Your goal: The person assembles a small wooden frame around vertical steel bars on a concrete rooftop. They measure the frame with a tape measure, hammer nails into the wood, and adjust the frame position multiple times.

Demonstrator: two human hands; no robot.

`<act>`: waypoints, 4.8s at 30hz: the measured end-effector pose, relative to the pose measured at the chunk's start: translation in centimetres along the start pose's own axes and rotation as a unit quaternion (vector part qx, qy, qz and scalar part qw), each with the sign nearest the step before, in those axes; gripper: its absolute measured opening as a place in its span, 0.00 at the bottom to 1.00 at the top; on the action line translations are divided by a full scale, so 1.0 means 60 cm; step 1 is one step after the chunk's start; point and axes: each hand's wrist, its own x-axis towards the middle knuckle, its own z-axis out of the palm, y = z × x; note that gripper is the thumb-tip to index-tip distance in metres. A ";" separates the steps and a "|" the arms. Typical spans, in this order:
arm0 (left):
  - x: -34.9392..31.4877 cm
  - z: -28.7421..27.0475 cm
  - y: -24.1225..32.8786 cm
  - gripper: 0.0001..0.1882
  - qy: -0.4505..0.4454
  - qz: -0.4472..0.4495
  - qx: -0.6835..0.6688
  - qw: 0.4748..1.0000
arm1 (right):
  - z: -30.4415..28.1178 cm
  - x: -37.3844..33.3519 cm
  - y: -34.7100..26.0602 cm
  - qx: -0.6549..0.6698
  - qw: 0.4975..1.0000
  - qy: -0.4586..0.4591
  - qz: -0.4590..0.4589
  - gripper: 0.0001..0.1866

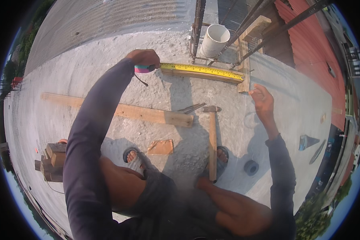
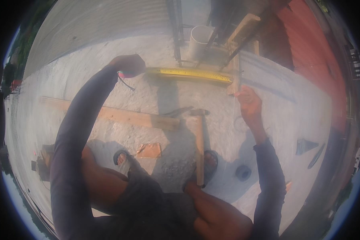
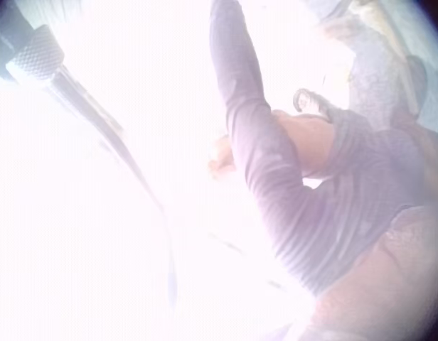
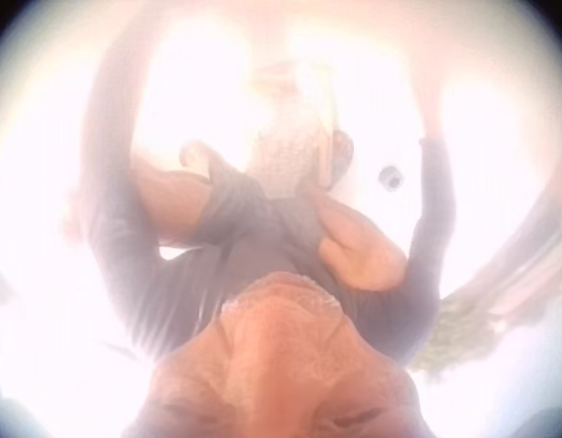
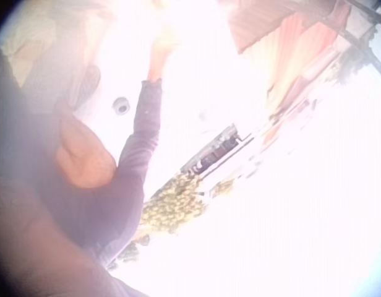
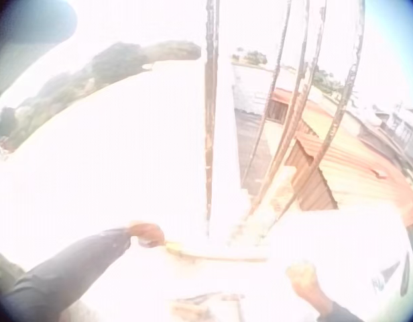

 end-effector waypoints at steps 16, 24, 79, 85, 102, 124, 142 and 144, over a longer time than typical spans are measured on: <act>-0.015 0.005 -0.044 0.11 0.071 0.155 0.010 0.985 | 0.090 -0.011 -0.035 -0.043 0.997 -0.055 -0.039 0.19; -0.130 0.011 -0.082 0.18 -0.009 0.051 -0.146 0.988 | 0.086 -0.025 -0.021 -0.157 0.982 -0.060 -0.090 0.18; -0.932 0.506 -0.127 0.20 0.714 -0.386 -0.151 0.564 | 0.476 0.001 -0.340 -0.395 0.746 -0.454 -0.286 0.18; -0.901 0.531 -0.089 0.22 0.743 -0.350 -0.155 0.550 | 0.454 0.020 -0.305 -0.387 0.766 -0.458 -0.232 0.20; -0.916 0.521 -0.071 0.32 0.800 -0.192 -0.260 0.505 | 0.446 0.026 -0.316 -0.398 0.772 -0.461 -0.180 0.22; -1.083 0.422 -0.498 0.24 0.798 -0.055 -0.510 0.317 | 0.310 -0.025 -0.326 -0.436 0.747 -0.354 -0.356 0.20; -0.604 0.135 -0.255 0.23 0.348 0.360 -0.797 0.336 | 0.226 -0.199 -0.077 -0.195 0.937 -0.171 -0.233 0.23; -0.519 0.159 -0.217 0.27 0.328 0.244 -0.839 0.359 | 0.203 -0.266 -0.013 -0.204 0.955 -0.139 -0.166 0.25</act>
